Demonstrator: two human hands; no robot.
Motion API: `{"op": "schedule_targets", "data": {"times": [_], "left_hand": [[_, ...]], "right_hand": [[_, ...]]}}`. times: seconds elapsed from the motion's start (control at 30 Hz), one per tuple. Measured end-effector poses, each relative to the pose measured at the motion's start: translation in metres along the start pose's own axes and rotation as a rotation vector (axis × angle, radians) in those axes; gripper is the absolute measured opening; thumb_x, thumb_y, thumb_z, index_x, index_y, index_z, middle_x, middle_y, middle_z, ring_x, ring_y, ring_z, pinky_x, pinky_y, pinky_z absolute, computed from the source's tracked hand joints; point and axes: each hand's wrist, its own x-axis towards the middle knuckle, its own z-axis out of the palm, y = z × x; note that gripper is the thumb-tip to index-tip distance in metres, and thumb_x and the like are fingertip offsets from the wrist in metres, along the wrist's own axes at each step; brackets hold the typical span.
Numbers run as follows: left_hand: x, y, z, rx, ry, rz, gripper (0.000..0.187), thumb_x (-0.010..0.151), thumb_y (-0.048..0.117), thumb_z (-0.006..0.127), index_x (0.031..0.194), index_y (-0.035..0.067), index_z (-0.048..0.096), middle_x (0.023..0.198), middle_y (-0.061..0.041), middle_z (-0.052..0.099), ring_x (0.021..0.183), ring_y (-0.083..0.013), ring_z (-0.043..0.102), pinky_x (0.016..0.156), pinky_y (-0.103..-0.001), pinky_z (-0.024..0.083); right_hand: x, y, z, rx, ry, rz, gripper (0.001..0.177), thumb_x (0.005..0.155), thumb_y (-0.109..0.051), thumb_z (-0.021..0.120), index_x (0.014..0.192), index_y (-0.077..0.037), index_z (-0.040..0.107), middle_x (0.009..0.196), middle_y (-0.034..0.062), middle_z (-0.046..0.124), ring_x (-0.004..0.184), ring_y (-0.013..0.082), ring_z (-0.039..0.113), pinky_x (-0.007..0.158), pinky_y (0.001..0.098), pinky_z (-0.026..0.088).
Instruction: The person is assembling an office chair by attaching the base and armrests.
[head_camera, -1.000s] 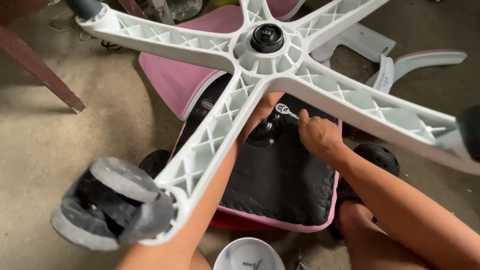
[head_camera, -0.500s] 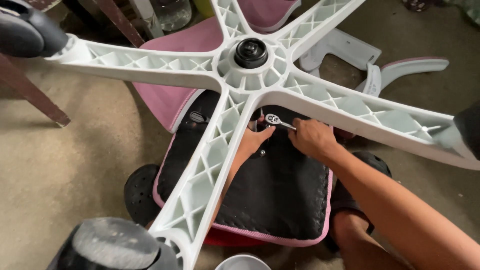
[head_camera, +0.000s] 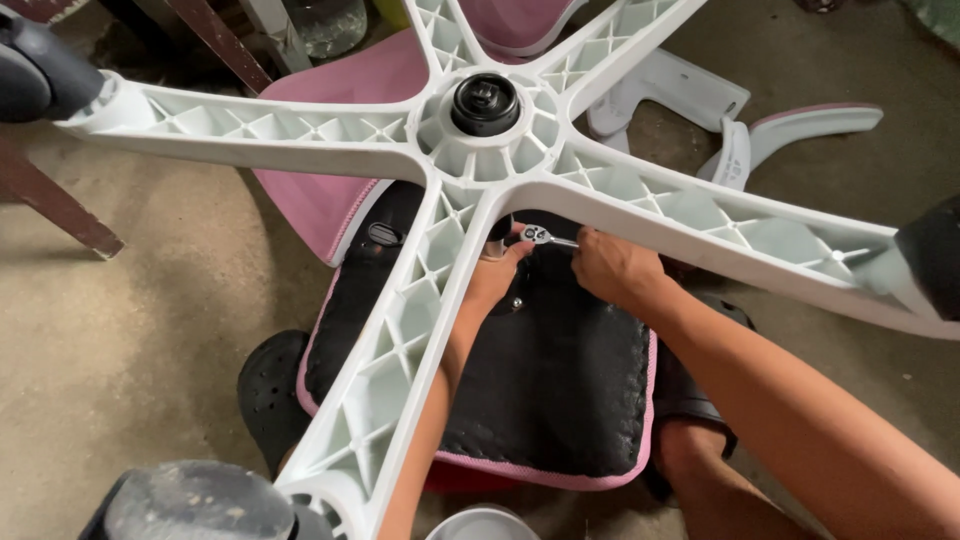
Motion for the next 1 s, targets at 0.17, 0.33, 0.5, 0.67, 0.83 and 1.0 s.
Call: {"op": "schedule_targets", "data": {"times": [0.17,0.33,0.5,0.67,0.83,1.0], "left_hand": [[0.001,0.027,-0.009,0.003,-0.082,-0.045,0.046,0.077,0.015,0.088,0.117,0.007,0.067,0.101,0.002,0.071,0.069,-0.009,0.056,0.065,-0.027,0.053],[0.0,-0.007,-0.003,-0.09,-0.089,-0.04,0.033,0.086,0.013,0.084,0.114,0.006,0.07,0.09,0.003,0.073,0.078,-0.0044,0.064,0.07,-0.024,0.055],[0.0,0.015,-0.011,-0.034,-0.114,-0.084,0.034,0.086,0.015,0.085,0.115,0.006,0.069,0.076,0.005,0.067,0.069,-0.0052,0.061,0.068,-0.023,0.054],[0.004,0.014,-0.01,-0.011,-0.092,-0.024,0.038,0.083,0.015,0.087,0.116,0.007,0.07,0.071,0.005,0.06,0.065,-0.0065,0.053,0.063,-0.024,0.051],[0.001,0.01,-0.007,-0.113,-0.08,-0.167,0.034,0.083,0.014,0.087,0.114,0.008,0.074,0.071,0.004,0.057,0.065,-0.0072,0.051,0.065,-0.025,0.049],[0.001,0.021,-0.01,0.058,-0.097,-0.1,0.034,0.08,0.012,0.087,0.111,0.012,0.071,0.07,0.006,0.055,0.066,-0.0076,0.05,0.065,-0.026,0.049]], "right_hand": [[-0.009,-0.006,-0.007,-0.043,0.085,-0.041,0.027,0.083,-0.027,0.069,0.09,-0.002,0.075,0.091,0.0177,0.073,0.085,0.0361,0.072,0.075,0.05,0.059],[-0.011,-0.005,0.01,-0.016,0.083,-0.002,0.033,0.084,-0.028,0.07,0.103,-0.001,0.072,0.094,0.0201,0.073,0.088,0.0383,0.072,0.075,0.0523,0.058],[-0.012,-0.008,0.008,-0.194,0.135,-0.013,0.052,0.082,-0.035,0.07,0.119,0.001,0.064,0.096,0.0201,0.074,0.091,0.0379,0.071,0.076,0.0549,0.056],[-0.005,-0.004,0.01,-0.195,0.076,0.002,0.053,0.086,-0.035,0.07,0.122,0.003,0.064,0.093,0.0196,0.074,0.089,0.0371,0.072,0.077,0.055,0.056],[-0.012,-0.009,0.004,-0.217,0.186,-0.031,0.053,0.078,-0.037,0.074,0.113,0.002,0.069,0.096,0.0225,0.072,0.09,0.0369,0.071,0.07,0.0519,0.058],[-0.023,-0.022,-0.016,-0.02,-0.118,0.116,0.037,0.088,-0.034,0.07,0.102,0.001,0.07,0.085,0.0222,0.072,0.082,0.0376,0.073,0.069,0.0524,0.059]]}}
